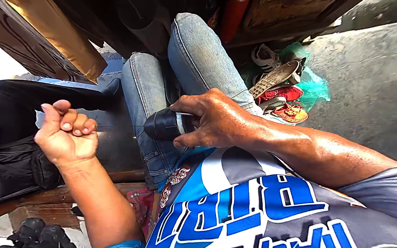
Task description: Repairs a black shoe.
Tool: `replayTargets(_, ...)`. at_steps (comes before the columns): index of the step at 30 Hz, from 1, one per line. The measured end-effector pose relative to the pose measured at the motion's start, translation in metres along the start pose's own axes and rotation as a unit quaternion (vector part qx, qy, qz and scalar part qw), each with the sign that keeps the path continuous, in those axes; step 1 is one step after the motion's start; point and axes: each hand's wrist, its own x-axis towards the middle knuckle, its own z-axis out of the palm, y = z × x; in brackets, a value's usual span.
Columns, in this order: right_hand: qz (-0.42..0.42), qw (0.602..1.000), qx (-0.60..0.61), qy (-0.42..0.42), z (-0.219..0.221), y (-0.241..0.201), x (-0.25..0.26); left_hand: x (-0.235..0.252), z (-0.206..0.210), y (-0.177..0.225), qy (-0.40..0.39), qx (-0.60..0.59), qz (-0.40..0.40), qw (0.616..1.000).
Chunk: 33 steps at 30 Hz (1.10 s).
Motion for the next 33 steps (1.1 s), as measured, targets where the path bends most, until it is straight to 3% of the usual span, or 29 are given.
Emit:
replayTargets(2, 0.004, 1.0, 0.005, -0.002, 0.001, 0.0, -0.002, 0.008, -0.015, 0.002, 0.019, -0.004, 0.009, 1.0)
replayTargets(5, 0.012, 1.0, 0.017, 0.0, -0.001, 0.002, -0.003, 0.001, 0.002, -0.001, 0.009, 0.045, -0.016, 0.999)
replayTargets(8, 0.034, 0.999, 0.033, -0.016, -0.01, 0.001, -0.006, -0.028, 0.046, -0.013, -0.114, 0.176, -0.116, 0.971)
replayTargets(10, 0.04, 0.999, 0.015, -0.027, -0.01, -0.003, -0.01, -0.049, 0.078, -0.031, -0.18, 0.199, -0.173, 0.948)
replayTargets(15, 0.032, 0.998, 0.004, -0.054, -0.009, -0.01, -0.017, -0.084, 0.138, -0.056, -0.098, 0.065, -0.242, 0.963)
replayTargets(18, 0.037, 0.996, 0.078, -0.039, -0.02, -0.009, -0.029, -0.081, 0.132, -0.058, -0.1, -0.024, -0.258, 0.961)
replayTargets(22, 0.0, 0.997, 0.059, 0.039, -0.034, 0.005, -0.043, -0.079, 0.113, -0.064, -0.109, -0.103, -0.249, 0.957)
replayTargets(33, -0.071, 0.985, 0.145, 0.054, 0.003, 0.012, -0.052, -0.081, 0.101, -0.068, -0.112, -0.139, -0.235, 0.956)
